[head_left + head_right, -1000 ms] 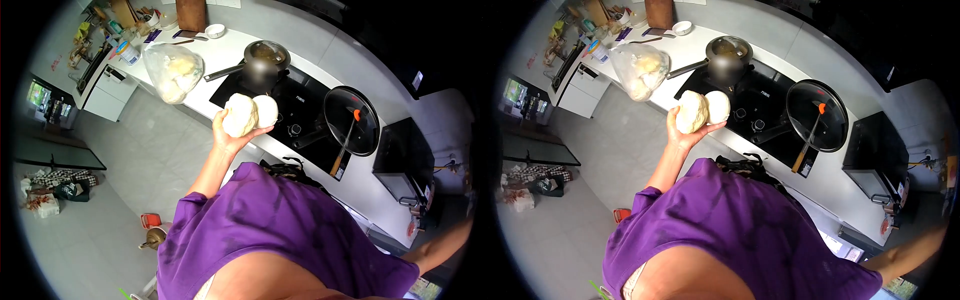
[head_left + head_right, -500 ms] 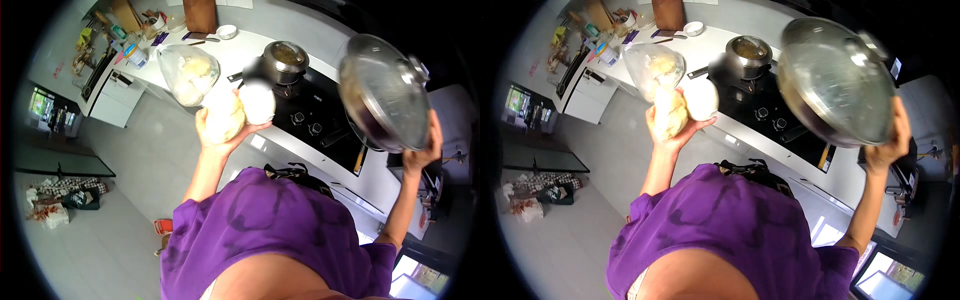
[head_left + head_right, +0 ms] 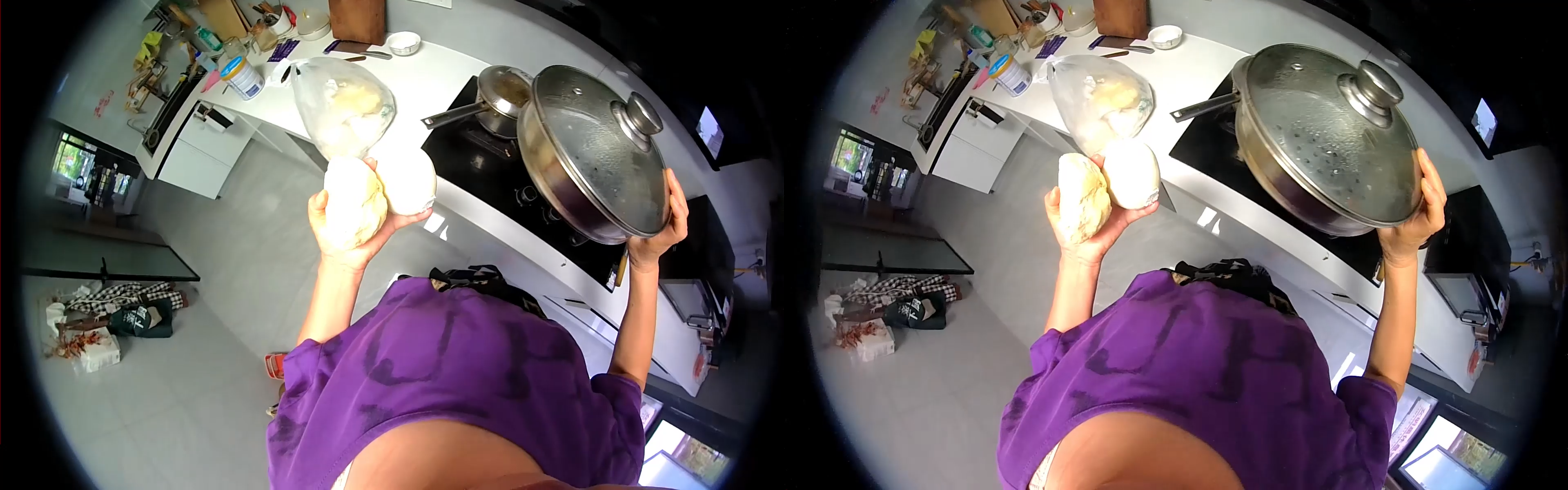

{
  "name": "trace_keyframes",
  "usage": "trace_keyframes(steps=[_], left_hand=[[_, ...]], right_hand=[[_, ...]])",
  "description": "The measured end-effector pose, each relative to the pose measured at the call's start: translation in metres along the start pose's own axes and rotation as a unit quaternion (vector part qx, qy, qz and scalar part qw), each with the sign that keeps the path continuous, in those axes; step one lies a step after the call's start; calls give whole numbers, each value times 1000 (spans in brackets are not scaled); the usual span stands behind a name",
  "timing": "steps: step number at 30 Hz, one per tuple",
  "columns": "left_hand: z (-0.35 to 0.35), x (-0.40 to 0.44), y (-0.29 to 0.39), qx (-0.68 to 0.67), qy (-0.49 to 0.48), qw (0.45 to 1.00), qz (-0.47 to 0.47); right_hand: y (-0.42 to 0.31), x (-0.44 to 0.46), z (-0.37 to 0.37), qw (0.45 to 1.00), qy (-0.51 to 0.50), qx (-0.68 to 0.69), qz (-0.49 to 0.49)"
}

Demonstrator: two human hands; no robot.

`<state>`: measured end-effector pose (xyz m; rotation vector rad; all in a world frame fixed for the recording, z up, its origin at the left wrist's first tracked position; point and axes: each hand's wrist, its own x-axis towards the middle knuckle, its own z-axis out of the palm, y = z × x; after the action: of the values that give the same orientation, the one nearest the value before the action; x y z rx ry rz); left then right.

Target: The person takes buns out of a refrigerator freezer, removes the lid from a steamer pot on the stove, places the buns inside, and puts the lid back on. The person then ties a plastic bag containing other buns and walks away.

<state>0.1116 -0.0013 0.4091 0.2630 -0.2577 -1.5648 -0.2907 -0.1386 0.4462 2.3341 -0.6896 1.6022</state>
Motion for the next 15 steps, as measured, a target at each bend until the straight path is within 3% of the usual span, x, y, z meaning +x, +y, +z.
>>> trace_keyframes(steps=[8,15], left_hand=[[-3,48,7,-39,71,997,14],[-15,140,16,-138,83,986,45]], right_hand=[[9,2,34,1000,25,13,13],[30,6,106,992,18,121,-27]])
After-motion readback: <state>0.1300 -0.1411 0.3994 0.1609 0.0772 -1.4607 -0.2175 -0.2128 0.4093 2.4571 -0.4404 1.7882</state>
